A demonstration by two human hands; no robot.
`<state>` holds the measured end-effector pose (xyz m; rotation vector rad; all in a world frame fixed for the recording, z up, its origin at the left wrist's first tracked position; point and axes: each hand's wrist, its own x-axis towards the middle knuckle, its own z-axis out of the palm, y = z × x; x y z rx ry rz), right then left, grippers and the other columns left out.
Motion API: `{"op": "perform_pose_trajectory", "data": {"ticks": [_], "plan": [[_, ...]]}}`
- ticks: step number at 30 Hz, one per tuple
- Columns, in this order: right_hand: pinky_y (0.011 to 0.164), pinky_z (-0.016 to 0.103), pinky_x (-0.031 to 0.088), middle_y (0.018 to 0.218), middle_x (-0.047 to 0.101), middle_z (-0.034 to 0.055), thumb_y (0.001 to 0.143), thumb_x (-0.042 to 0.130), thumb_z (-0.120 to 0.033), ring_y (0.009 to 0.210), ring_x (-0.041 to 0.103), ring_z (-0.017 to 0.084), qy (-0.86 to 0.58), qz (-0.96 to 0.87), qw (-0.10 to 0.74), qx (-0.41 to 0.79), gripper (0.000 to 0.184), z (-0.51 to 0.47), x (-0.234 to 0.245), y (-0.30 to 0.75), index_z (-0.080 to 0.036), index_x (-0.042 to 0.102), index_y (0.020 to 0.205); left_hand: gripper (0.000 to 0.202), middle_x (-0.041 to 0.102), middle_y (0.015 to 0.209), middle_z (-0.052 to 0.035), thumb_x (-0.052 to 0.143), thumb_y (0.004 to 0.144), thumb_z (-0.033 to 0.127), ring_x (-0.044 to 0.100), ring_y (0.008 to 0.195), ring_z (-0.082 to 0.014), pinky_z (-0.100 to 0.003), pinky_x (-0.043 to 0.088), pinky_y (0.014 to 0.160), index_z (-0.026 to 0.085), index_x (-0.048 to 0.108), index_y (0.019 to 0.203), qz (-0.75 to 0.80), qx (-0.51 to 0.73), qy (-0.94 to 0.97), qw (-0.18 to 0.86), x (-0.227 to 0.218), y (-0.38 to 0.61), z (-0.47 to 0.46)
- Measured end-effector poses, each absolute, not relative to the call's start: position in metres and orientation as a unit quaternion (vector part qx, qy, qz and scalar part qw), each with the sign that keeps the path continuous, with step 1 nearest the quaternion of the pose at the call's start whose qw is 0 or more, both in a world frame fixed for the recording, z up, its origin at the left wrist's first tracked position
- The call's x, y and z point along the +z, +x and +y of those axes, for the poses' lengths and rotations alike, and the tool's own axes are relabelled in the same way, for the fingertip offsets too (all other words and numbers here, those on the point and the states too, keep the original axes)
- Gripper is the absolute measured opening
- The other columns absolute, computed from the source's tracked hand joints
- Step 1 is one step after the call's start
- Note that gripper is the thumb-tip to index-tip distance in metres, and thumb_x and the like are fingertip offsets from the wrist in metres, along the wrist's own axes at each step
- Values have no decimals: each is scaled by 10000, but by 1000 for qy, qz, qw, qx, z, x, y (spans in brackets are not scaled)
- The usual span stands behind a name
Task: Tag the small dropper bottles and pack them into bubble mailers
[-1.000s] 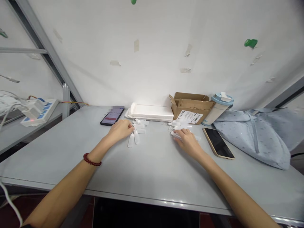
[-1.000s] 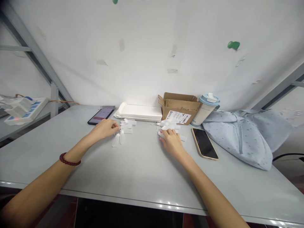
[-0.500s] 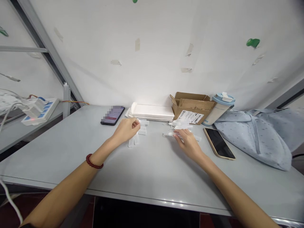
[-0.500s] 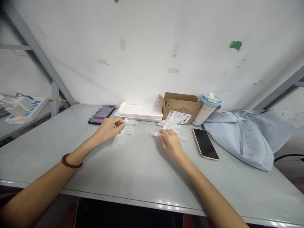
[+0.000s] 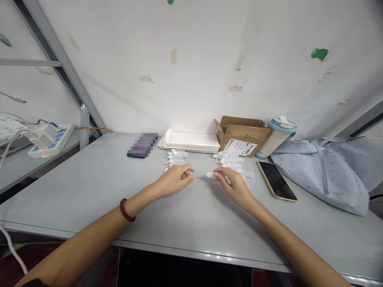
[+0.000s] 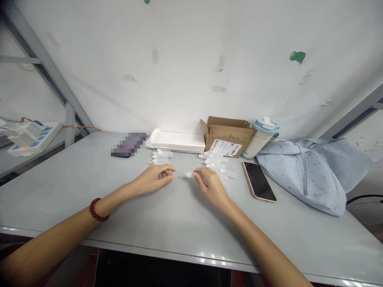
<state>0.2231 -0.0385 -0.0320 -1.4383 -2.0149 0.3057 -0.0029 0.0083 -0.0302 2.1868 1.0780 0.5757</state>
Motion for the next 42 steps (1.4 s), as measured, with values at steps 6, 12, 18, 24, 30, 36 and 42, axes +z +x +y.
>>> {"op": "perform_pose_trajectory", "data": {"ticks": [6,12,18,24,30,36,42], "plan": [[564,238,405,679,608,11,910,375,-360,645,557,139,-534,-752,334,191,291,-42,-29,218,-188,593,821,352,669,804,-41,488,826,387,600,721,-162,-252,434,640,161,605,1069,380,203,835,342,-32,3,2],[623,249,420,675,602,6,916,356,-372,645,548,136,-516,-757,339,217,316,-44,-29,215,-192,582,788,261,620,658,-21,444,842,298,530,598,-131,-229,370,556,149,648,777,344,198,863,312,-32,7,-2],[622,252,409,649,592,7,908,363,-394,639,550,144,-539,-735,355,205,338,-42,-26,219,-189,577,746,235,650,732,-24,465,830,296,555,657,-137,-225,399,596,159,655,814,350,216,846,340,-25,3,0],[624,257,393,648,585,7,908,361,-417,638,539,147,-550,-723,371,192,354,-40,-27,224,-191,559,722,229,669,760,-22,473,829,282,565,692,-143,-235,394,615,171,671,805,355,229,840,340,-20,0,1],[580,244,383,642,580,6,910,356,-429,626,532,145,-550,-724,368,192,363,-41,-26,222,-193,564,729,248,666,735,-26,453,831,273,545,660,-143,-247,385,598,169,676,800,358,223,843,333,-21,0,1],[603,243,392,636,581,2,908,364,-402,622,536,139,-543,-732,364,192,346,-43,-24,220,-192,565,721,194,680,765,-25,517,799,273,576,712,-147,-236,403,629,170,679,774,362,238,830,352,-20,2,1],[568,239,392,647,582,9,906,366,-386,636,539,142,-535,-734,357,217,327,-45,-23,216,-191,574,746,199,650,704,-16,550,784,322,559,650,-135,-231,413,595,165,664,744,373,240,789,425,-19,4,-2]]}}
